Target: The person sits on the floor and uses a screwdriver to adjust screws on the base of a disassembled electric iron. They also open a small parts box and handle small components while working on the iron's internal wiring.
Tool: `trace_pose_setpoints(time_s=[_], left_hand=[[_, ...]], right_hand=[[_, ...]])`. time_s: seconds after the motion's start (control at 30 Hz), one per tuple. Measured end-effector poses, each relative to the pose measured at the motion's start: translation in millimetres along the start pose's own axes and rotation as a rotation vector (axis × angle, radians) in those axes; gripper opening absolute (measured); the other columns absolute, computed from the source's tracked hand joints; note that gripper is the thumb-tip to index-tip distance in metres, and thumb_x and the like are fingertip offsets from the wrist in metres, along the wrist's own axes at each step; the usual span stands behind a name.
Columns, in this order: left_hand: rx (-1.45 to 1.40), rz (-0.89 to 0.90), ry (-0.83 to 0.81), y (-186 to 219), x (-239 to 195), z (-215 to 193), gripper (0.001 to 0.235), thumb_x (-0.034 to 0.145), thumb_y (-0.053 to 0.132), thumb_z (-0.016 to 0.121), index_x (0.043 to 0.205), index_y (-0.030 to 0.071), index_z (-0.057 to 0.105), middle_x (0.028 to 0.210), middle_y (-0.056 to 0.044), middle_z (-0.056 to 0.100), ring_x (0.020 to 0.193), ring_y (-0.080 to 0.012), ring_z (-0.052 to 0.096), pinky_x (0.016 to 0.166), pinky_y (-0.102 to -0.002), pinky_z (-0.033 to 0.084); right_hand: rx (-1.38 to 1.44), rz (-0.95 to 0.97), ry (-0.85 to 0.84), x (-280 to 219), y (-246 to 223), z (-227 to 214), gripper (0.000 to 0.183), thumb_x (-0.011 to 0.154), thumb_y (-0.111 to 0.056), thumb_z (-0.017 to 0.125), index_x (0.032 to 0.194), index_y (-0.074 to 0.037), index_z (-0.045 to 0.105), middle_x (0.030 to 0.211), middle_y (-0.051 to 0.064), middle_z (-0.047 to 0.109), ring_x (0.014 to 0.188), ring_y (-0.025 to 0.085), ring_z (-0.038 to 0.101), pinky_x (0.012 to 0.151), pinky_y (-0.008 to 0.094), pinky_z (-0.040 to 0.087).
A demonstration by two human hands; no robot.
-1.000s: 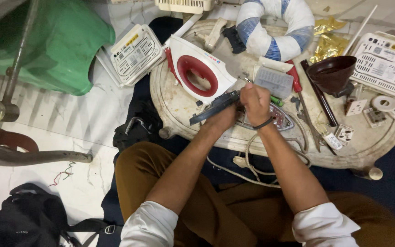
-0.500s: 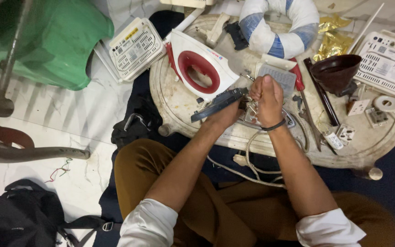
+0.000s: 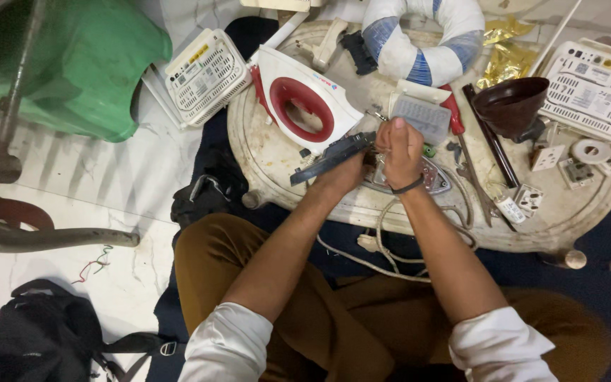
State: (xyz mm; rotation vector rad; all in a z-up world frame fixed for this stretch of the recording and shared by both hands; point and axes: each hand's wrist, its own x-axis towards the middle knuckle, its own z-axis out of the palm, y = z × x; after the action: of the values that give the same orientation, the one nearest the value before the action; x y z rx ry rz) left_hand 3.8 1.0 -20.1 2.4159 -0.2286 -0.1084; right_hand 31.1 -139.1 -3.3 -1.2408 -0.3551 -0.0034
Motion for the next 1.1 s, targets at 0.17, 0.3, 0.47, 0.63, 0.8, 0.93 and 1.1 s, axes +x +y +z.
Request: trace_pose_setpoints(time_s=[0.17,0.3,0.47,0.63,0.8,0.93,1.1], left_hand=[[-0.014,-0.001,-0.012,-1,4,0,0.046,0.078,0.010,0.078,0.120,0.003,0.063,0.114,-0.025,0.067,0.108,-0.0434,0.064,0.090,-0.051,0.050],[-0.080,-0.041,-0.088,2,0,-2,0.044,0.084,0.011,0.076,0.124,0.005,0.062,0.118,-0.021,0.069,0.115,-0.0393,0.066,0.097,-0.048,0.052],[0.011,-0.015,-0.056,9,-2,-11,0.054,0.076,0.013,0.082,0.125,0.004,0.060,0.124,-0.024,0.063,0.117,-0.0423,0.059,0.098,-0.051,0.046],[-0.019,-0.018,-0.091,8,-2,-10,0.054,0.079,0.014,0.080,0.129,0.007,0.060,0.126,-0.022,0.064,0.121,-0.0411,0.059,0.101,-0.050,0.047],[0.057,0.040,-0.003,5,-3,-7,0.060,0.078,0.014,0.081,0.133,0.005,0.057,0.129,-0.026,0.060,0.122,-0.0449,0.056,0.102,-0.051,0.045],[0.016,-0.005,-0.056,3,-1,-4,0.065,0.079,0.017,0.081,0.137,0.006,0.054,0.127,-0.026,0.061,0.122,-0.0446,0.056,0.102,-0.052,0.044],[0.015,0.007,-0.070,2,-2,-4,0.061,0.082,0.018,0.080,0.137,0.006,0.055,0.127,-0.025,0.063,0.123,-0.0439,0.057,0.104,-0.051,0.045]], right_hand=[[-0.042,-0.075,0.069,-1,3,-1,0.055,0.114,-0.039,0.044,0.069,-0.008,0.039,0.062,0.003,0.037,0.057,0.013,0.035,0.053,0.031,0.028],[0.115,-0.044,0.075,-4,5,-13,0.053,0.112,-0.038,0.047,0.070,-0.007,0.037,0.059,0.003,0.037,0.052,0.012,0.031,0.050,0.030,0.025],[0.174,-0.036,0.005,5,5,-18,0.055,0.111,-0.036,0.048,0.066,-0.009,0.034,0.056,0.003,0.034,0.048,0.012,0.028,0.046,0.030,0.023],[0.134,0.044,-0.117,12,2,-24,0.054,0.110,-0.033,0.051,0.064,-0.008,0.035,0.055,0.002,0.031,0.047,0.012,0.029,0.046,0.031,0.023],[0.225,0.082,-0.115,11,-3,-28,0.054,0.111,-0.034,0.049,0.066,-0.009,0.033,0.057,0.001,0.030,0.050,0.013,0.026,0.048,0.031,0.023],[0.246,0.057,-0.087,3,-11,-36,0.055,0.112,-0.039,0.048,0.068,-0.009,0.035,0.061,0.004,0.035,0.056,0.016,0.032,0.057,0.034,0.031],[0.397,0.064,0.043,6,-41,-56,0.045,0.117,-0.045,0.040,0.088,-0.010,0.042,0.076,0.002,0.037,0.069,0.015,0.037,0.071,0.034,0.036]])
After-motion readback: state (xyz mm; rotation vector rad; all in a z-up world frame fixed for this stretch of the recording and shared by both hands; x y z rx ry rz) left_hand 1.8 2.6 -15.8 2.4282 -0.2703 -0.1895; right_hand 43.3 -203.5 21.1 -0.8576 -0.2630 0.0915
